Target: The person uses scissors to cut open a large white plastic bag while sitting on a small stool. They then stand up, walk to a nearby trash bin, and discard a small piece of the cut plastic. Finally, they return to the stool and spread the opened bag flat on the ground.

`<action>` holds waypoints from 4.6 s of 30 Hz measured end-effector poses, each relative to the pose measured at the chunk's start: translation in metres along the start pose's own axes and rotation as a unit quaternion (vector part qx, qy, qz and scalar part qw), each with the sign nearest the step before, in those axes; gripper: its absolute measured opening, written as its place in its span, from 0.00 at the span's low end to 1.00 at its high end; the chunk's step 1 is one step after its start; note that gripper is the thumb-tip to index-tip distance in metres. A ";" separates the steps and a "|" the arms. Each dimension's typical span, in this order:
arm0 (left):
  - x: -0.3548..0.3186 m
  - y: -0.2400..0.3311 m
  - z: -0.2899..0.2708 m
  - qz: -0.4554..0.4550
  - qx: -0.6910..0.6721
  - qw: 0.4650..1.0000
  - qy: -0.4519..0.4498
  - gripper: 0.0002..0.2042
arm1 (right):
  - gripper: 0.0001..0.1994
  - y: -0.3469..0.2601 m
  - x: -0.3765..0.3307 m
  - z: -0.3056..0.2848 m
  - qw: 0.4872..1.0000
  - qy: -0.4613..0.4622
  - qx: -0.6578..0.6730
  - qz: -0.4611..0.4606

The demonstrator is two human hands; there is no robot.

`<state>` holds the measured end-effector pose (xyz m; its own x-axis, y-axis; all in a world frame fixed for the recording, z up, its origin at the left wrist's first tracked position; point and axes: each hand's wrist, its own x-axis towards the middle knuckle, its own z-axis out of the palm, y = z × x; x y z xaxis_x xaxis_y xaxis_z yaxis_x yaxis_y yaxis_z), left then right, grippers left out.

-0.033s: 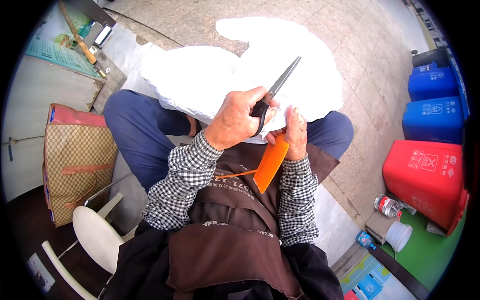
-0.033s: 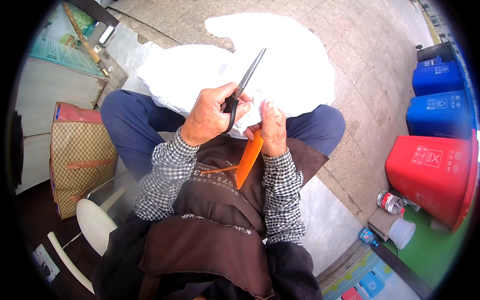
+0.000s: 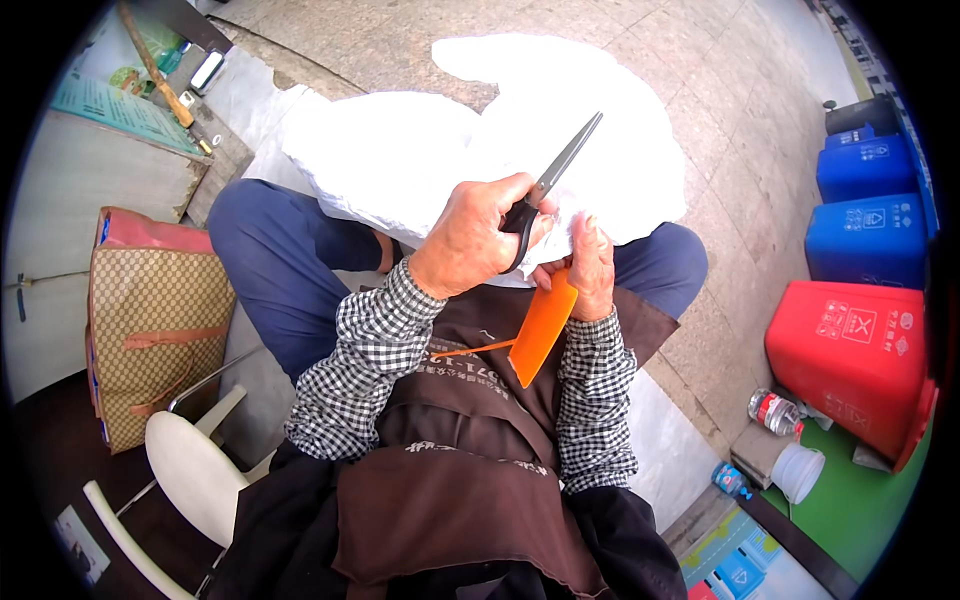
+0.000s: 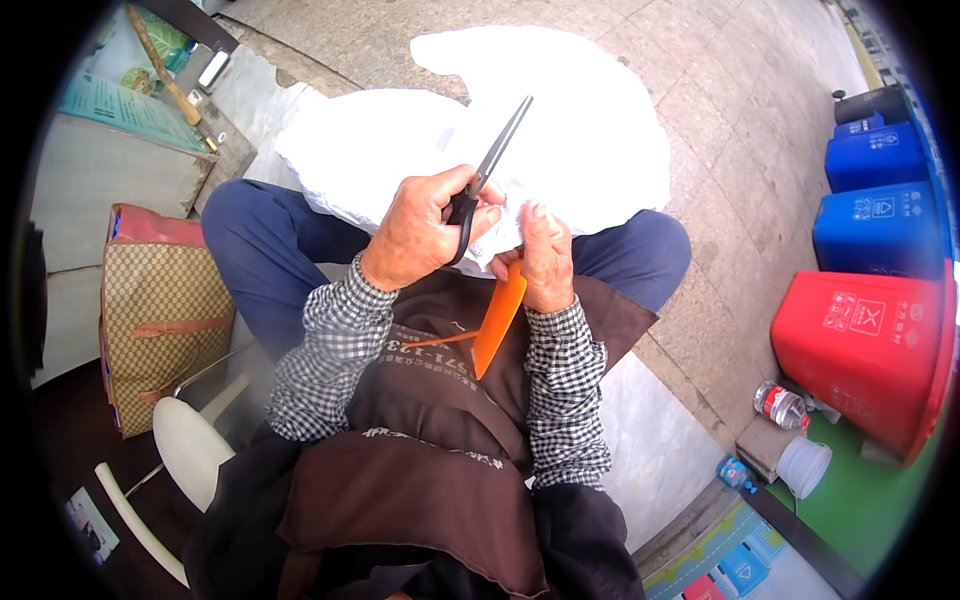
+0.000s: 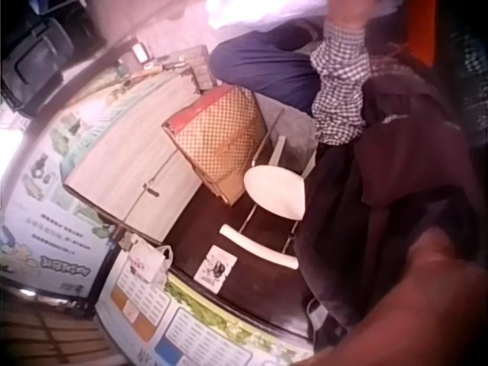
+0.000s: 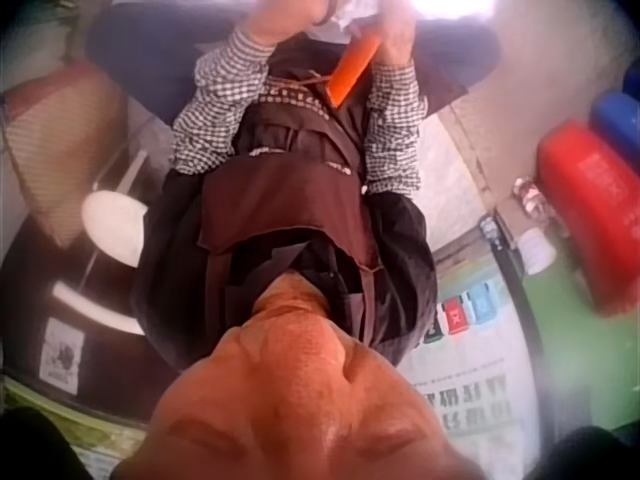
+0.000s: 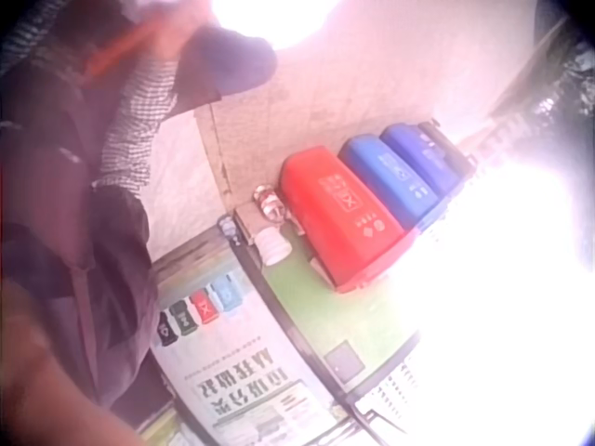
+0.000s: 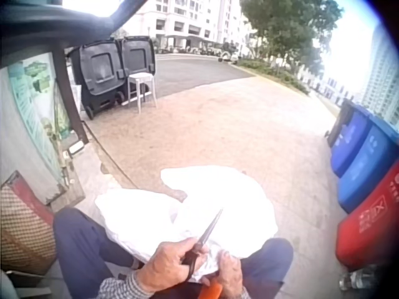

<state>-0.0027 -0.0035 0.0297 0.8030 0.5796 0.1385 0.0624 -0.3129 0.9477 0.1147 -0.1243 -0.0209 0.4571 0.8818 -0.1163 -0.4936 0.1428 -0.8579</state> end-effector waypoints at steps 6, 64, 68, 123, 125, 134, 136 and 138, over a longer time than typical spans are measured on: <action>-0.001 0.000 0.000 0.054 0.052 0.997 0.023 0.07 | 0.24 0.004 0.000 -0.001 1.000 -0.014 0.002 0.006; -0.012 -0.028 -0.035 -0.004 -0.083 0.974 0.213 0.02 | 0.17 0.007 0.008 0.007 0.992 -0.039 0.116 0.023; -0.021 -0.013 -0.026 -0.024 -0.112 0.987 0.115 0.03 | 0.16 0.011 0.010 0.007 0.992 -0.026 0.121 0.027; -0.063 -0.003 -0.009 -0.022 -0.010 0.989 0.146 0.10 | 0.24 0.024 0.001 0.020 0.974 0.010 0.177 0.143; -0.055 -0.007 -0.014 -0.002 -0.001 0.970 0.241 0.09 | 0.23 0.024 0.000 0.023 0.973 0.005 0.177 0.145; -0.029 -0.039 -0.001 -0.057 -0.050 0.985 0.152 0.19 | 0.22 0.016 0.006 0.024 0.979 0.068 0.148 0.126; -0.032 -0.040 0.009 -0.058 -0.051 0.983 0.167 0.21 | 0.23 0.014 0.008 0.020 0.974 0.110 0.143 0.137; -0.037 -0.041 0.014 -0.080 -0.093 0.975 0.188 0.22 | 0.24 0.012 0.009 0.016 0.974 0.097 0.142 0.145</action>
<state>-0.0267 -0.0226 -0.0187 0.5155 0.8555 0.0481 0.0321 -0.0753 0.9966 0.1011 -0.1071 -0.0240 0.3850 0.8057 -0.4501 -0.7959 0.0429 -0.6039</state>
